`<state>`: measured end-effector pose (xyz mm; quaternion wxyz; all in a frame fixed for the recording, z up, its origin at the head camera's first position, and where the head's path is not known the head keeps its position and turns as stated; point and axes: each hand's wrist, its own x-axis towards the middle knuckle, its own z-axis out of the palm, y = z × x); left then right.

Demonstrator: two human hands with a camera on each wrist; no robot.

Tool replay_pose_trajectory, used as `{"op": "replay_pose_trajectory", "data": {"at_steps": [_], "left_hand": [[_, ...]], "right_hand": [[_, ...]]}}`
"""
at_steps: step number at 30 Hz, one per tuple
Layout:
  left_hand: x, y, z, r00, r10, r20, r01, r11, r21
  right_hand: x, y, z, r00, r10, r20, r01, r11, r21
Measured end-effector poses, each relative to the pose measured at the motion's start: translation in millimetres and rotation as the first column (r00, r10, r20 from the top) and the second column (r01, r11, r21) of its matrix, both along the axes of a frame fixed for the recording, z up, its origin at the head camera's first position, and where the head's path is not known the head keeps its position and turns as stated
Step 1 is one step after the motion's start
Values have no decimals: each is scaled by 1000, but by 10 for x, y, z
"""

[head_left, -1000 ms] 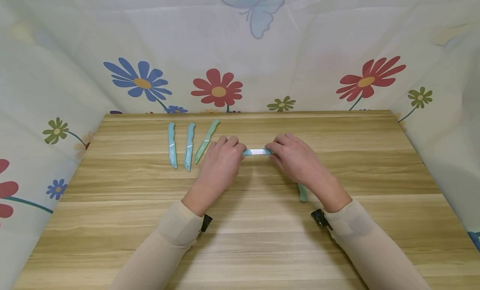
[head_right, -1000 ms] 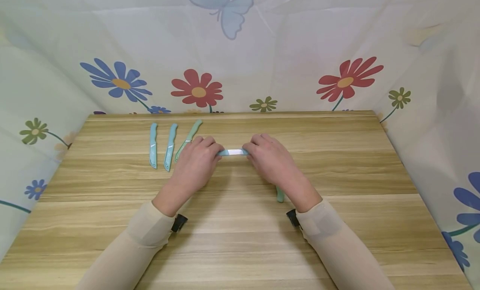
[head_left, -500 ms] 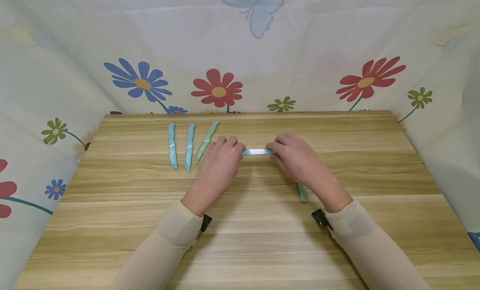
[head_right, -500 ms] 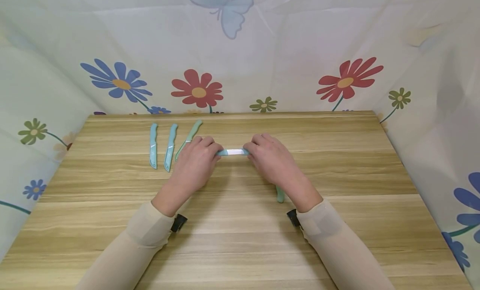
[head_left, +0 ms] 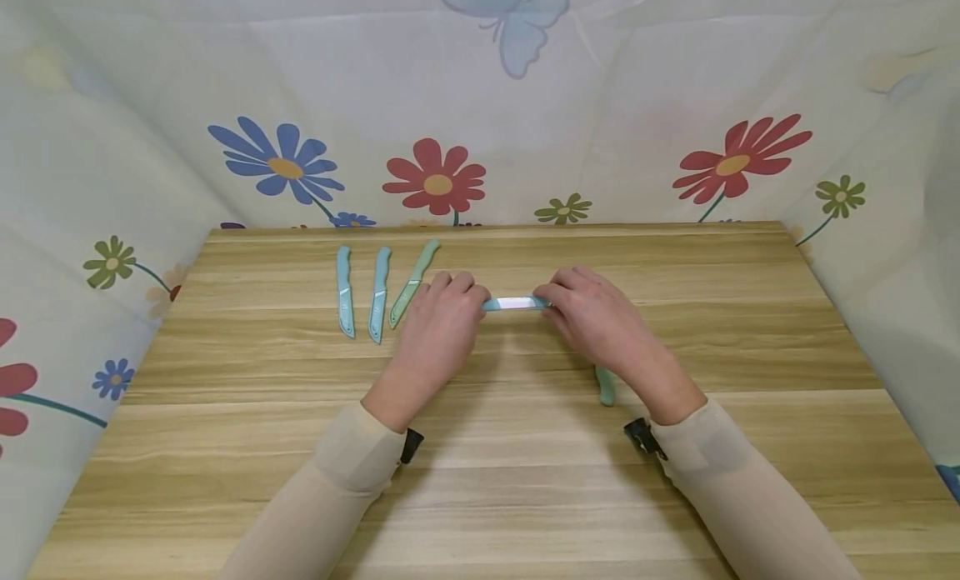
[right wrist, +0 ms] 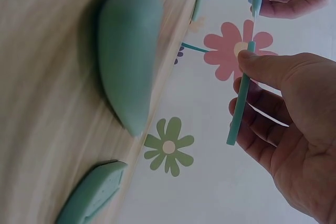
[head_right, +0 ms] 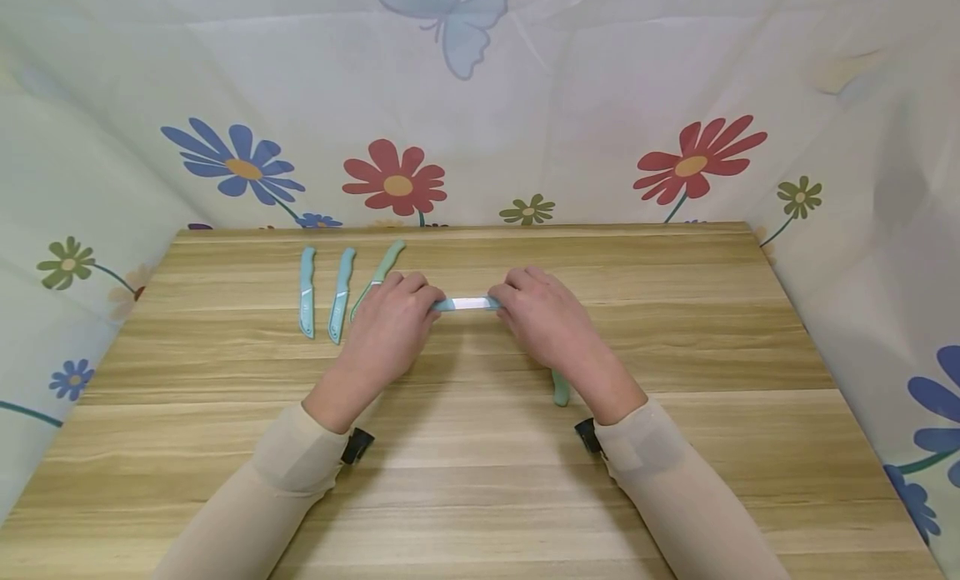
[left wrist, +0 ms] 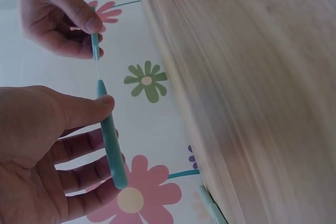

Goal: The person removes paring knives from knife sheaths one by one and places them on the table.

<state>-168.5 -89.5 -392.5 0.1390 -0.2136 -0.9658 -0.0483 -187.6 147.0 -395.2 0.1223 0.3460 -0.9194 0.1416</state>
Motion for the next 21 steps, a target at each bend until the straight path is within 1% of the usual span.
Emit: {"op": "replay_pose_trajectory", "data": {"at_steps": [12, 21], "left_hand": [[2, 0, 28, 1000, 1, 7, -1, 1000, 6], [8, -5, 26, 1000, 2, 3, -2, 1000, 12]], "right_hand": [[-2, 25, 19, 999, -15, 31, 15, 1000, 18], [-10, 38, 11, 1000, -12, 21, 12, 1000, 15]]}}
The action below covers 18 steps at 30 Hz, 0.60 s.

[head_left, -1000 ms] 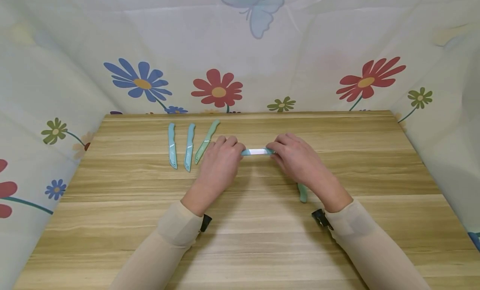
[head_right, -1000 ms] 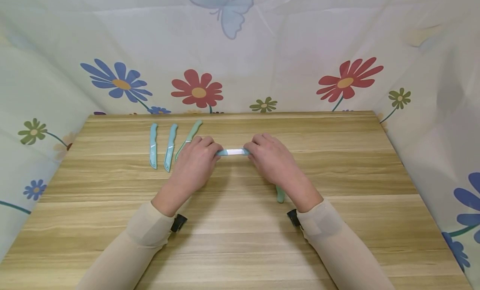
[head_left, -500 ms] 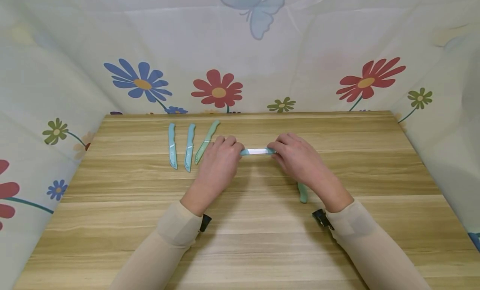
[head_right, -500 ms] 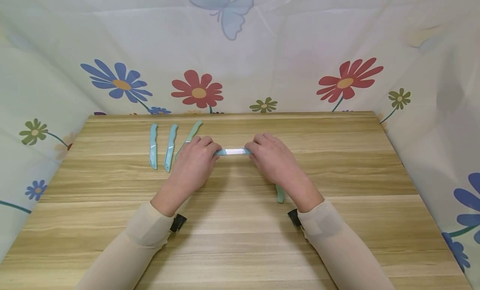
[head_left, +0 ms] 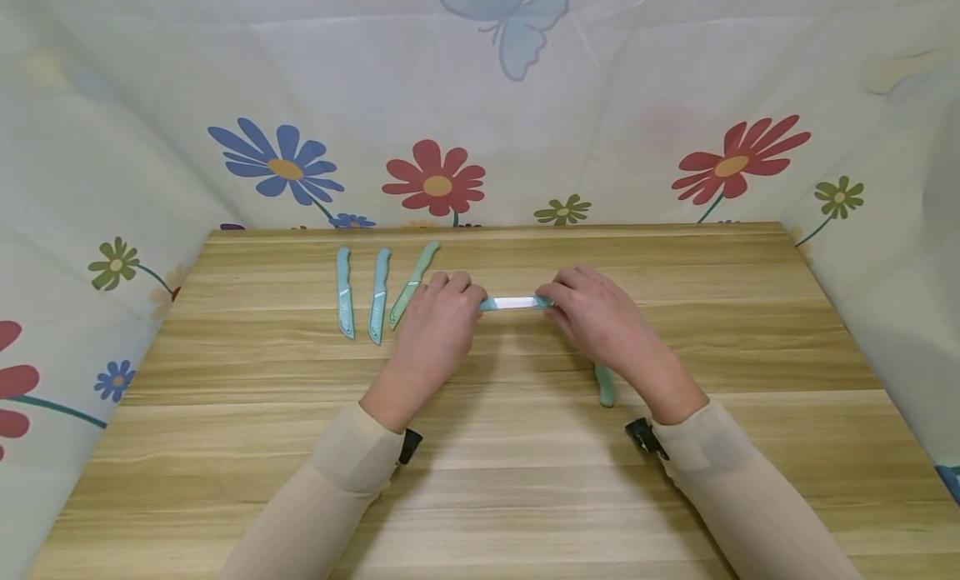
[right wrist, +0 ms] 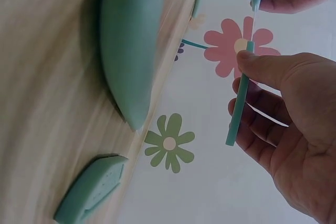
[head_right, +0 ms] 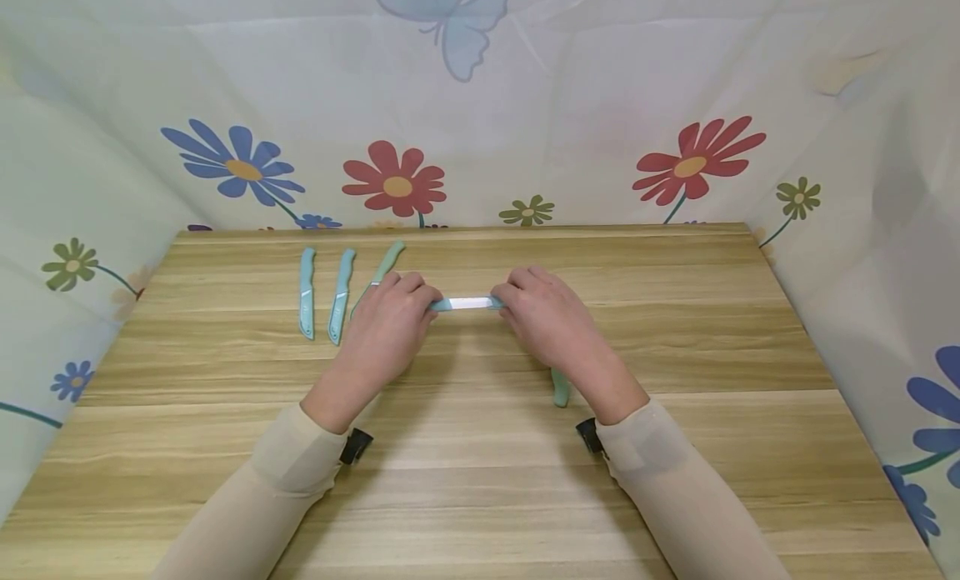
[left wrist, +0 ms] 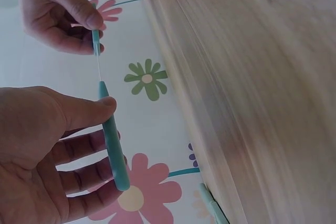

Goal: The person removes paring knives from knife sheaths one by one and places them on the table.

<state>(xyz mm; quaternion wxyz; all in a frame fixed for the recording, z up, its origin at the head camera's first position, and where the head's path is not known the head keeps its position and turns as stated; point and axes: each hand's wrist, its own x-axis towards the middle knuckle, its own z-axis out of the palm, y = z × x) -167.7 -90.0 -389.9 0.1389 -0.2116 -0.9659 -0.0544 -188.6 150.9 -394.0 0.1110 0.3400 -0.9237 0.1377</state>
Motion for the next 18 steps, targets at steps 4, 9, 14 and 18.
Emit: {"op": "replay_pose_trajectory", "data": {"at_steps": [4, 9, 14, 18], "left_hand": [[1, -7, -5, 1000, 0, 0, 0, 1000, -5], [-2, -18, -6, 1000, 6, -6, -7, 1000, -14], [-3, -22, -5, 1000, 9, -9, -9, 1000, -14], [-4, -24, -2, 1000, 9, -7, -9, 1000, -13]], "right_hand": [[-3, 4, -8, 1000, 1, -2, -1, 1000, -3], [-9, 10, -11, 1000, -2, -5, 2, 1000, 2], [-10, 15, -8, 1000, -7, 0, 7, 1000, 4], [-13, 29, -1, 1000, -4, 3, 4, 1000, -1]]}}
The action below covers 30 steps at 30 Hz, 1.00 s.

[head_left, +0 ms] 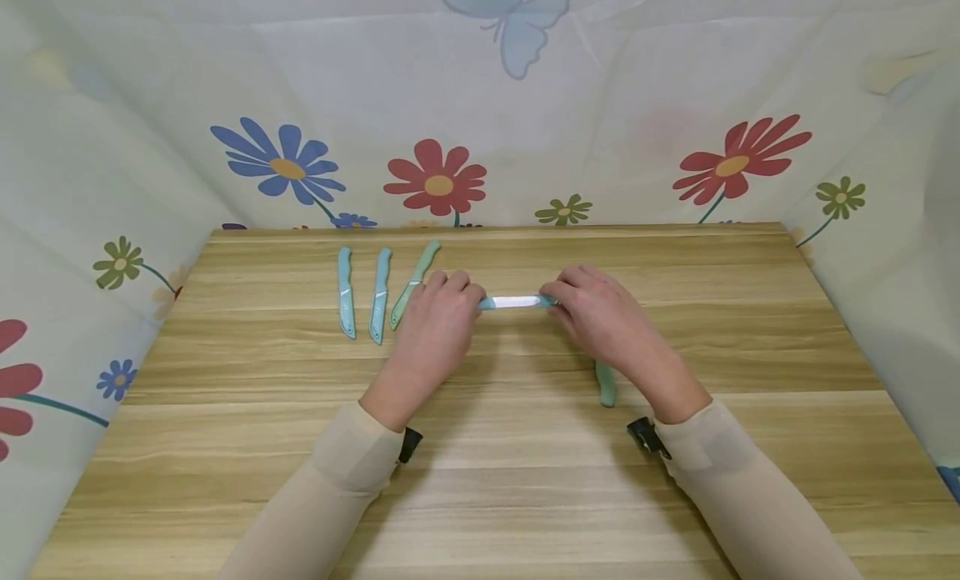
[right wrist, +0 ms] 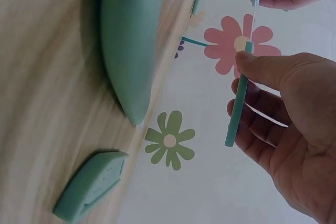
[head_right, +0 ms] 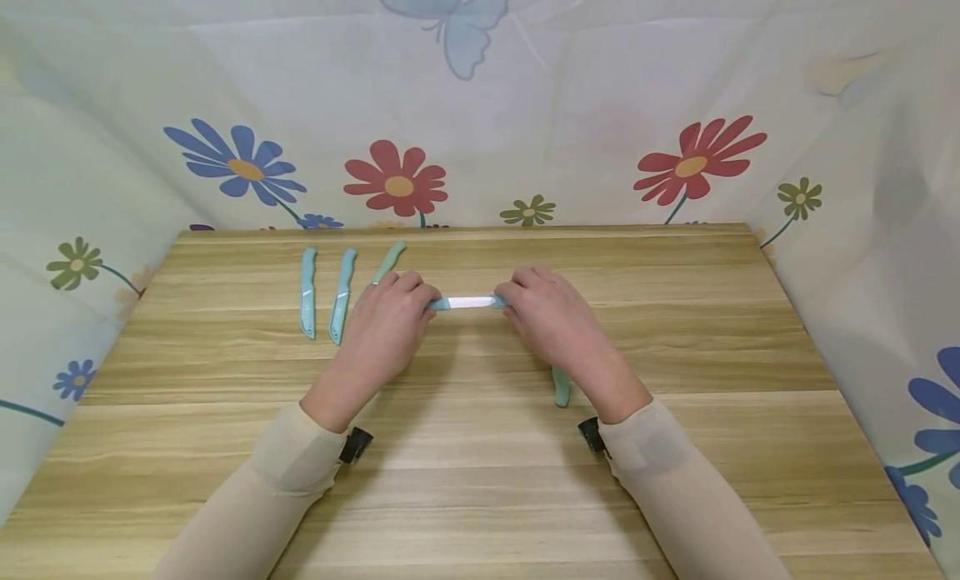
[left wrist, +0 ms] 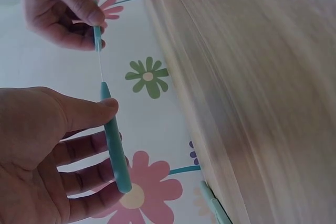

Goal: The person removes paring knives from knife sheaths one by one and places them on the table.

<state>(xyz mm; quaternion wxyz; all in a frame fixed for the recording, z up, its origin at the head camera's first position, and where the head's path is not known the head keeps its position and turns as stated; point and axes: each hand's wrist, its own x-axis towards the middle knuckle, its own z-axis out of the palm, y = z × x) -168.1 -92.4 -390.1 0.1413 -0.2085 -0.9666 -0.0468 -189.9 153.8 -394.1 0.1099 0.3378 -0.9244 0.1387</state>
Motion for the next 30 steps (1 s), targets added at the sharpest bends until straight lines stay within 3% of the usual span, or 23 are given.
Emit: {"op": "replay_pose_trajectory", "data": {"at_steps": [19, 30], "left_hand": [[-19, -27, 23, 1000, 27, 13, -27, 999, 22], [-54, -64, 54, 996, 50, 75, -55, 997, 60]], "right_hand": [[-20, 93, 42, 999, -24, 21, 24, 1000, -1], [-15, 134, 86, 994, -85, 65, 85, 996, 11]]}}
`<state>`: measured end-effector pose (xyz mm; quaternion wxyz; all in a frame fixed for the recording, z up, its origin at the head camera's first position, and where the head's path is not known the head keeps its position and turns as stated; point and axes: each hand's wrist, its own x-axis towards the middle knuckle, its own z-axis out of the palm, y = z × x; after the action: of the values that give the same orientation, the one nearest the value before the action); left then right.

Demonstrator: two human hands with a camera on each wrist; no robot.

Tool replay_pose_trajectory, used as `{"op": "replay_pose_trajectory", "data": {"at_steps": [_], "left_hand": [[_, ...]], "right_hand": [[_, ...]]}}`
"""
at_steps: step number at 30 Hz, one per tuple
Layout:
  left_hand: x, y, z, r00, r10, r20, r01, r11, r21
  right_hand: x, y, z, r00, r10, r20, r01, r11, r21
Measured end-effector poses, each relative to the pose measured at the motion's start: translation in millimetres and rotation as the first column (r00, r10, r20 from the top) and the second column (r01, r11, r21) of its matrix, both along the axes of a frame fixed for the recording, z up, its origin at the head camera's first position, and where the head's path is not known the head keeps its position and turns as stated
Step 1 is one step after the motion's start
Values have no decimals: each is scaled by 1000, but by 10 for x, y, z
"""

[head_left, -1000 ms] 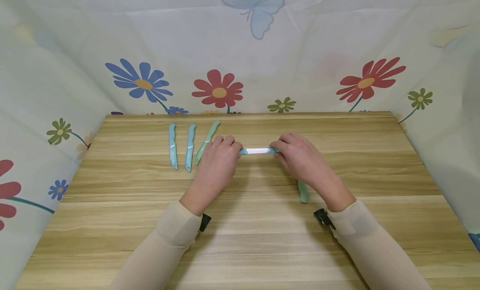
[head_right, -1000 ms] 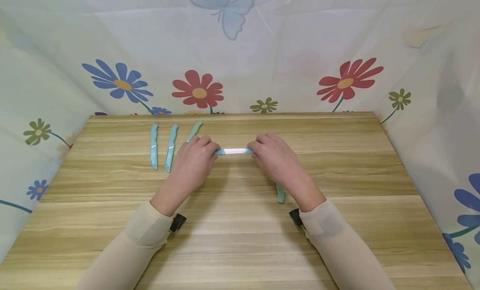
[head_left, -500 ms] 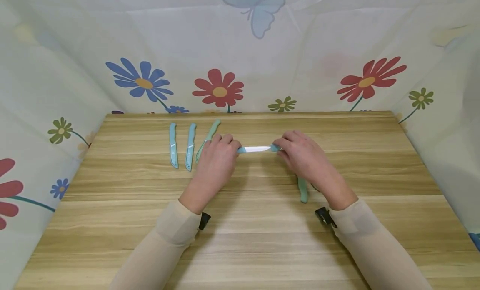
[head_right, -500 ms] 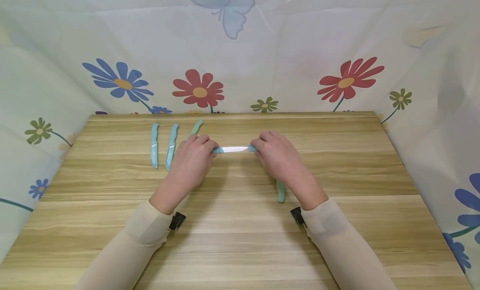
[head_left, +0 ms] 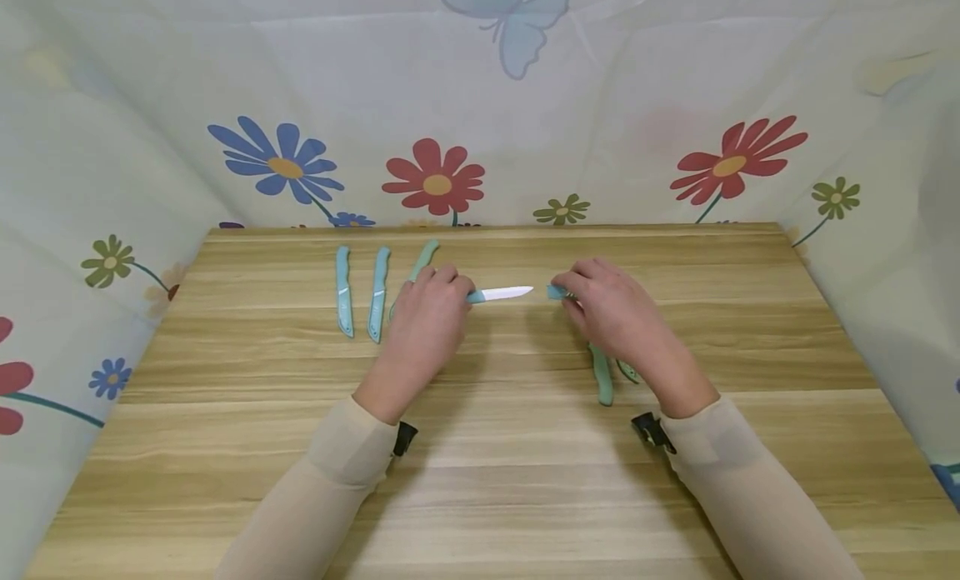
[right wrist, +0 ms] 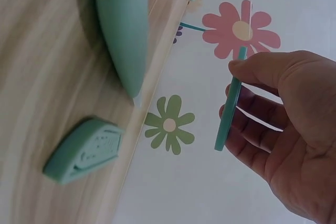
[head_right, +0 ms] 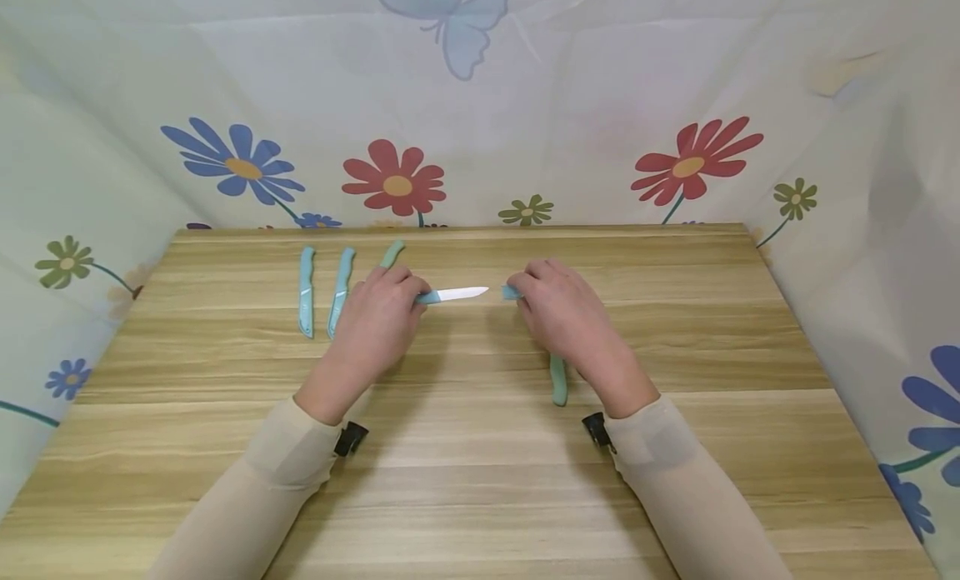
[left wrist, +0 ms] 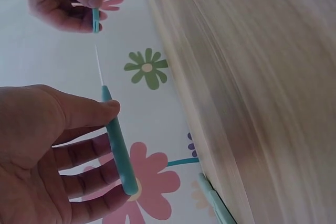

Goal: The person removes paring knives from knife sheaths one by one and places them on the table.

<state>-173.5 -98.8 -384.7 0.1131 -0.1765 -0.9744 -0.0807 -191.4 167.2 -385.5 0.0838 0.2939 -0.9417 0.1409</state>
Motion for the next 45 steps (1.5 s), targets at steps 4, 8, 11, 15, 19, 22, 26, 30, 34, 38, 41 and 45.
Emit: {"op": "replay_pose_trajectory", "data": {"at_steps": [4, 8, 11, 15, 19, 22, 26, 30, 34, 38, 41, 45], "left_hand": [[-6, 11, 13, 1000, 5, 6, -5, 1000, 5], [-9, 49, 25, 1000, 11, -1, -11, 1000, 3], [-7, 92, 23, 1000, 18, 9, -18, 1000, -1], [2, 157, 10, 999, 28, 44, -28, 1000, -1], [14, 226, 3, 996, 35, 77, -37, 999, 19], [24, 277, -4, 994, 39, 99, -44, 998, 46], [43, 344, -17, 989, 47, 137, -60, 994, 94], [64, 407, -24, 981, 50, 187, -77, 988, 135], [71, 469, -24, 967, 45, 252, -96, 976, 194], [65, 527, -33, 946, 33, 323, -122, 958, 260], [62, 565, -48, 925, 28, 378, -153, 940, 305], [66, 615, -68, 898, 21, 440, -191, 919, 345]], "right_hand": [[6, 26, 12, 1000, -18, 17, 18, 1000, 1], [16, 56, 33, 998, -32, 46, 32, 999, 0], [31, 70, 50, 996, -48, 76, 48, 999, -3], [58, 80, 64, 990, -92, 103, 93, 996, -10], [85, 89, 79, 982, -139, 128, 143, 990, -20], [96, 102, 96, 973, -167, 162, 174, 984, -29], [104, 126, 121, 955, -192, 225, 205, 978, -36], [108, 142, 145, 934, -213, 288, 233, 972, -37], [113, 142, 152, 913, -233, 336, 261, 964, -41], [128, 129, 144, 894, -253, 370, 289, 956, -45], [142, 108, 125, 875, -263, 407, 307, 951, -45], [158, 73, 86, 859, -272, 433, 317, 948, -33]]}}
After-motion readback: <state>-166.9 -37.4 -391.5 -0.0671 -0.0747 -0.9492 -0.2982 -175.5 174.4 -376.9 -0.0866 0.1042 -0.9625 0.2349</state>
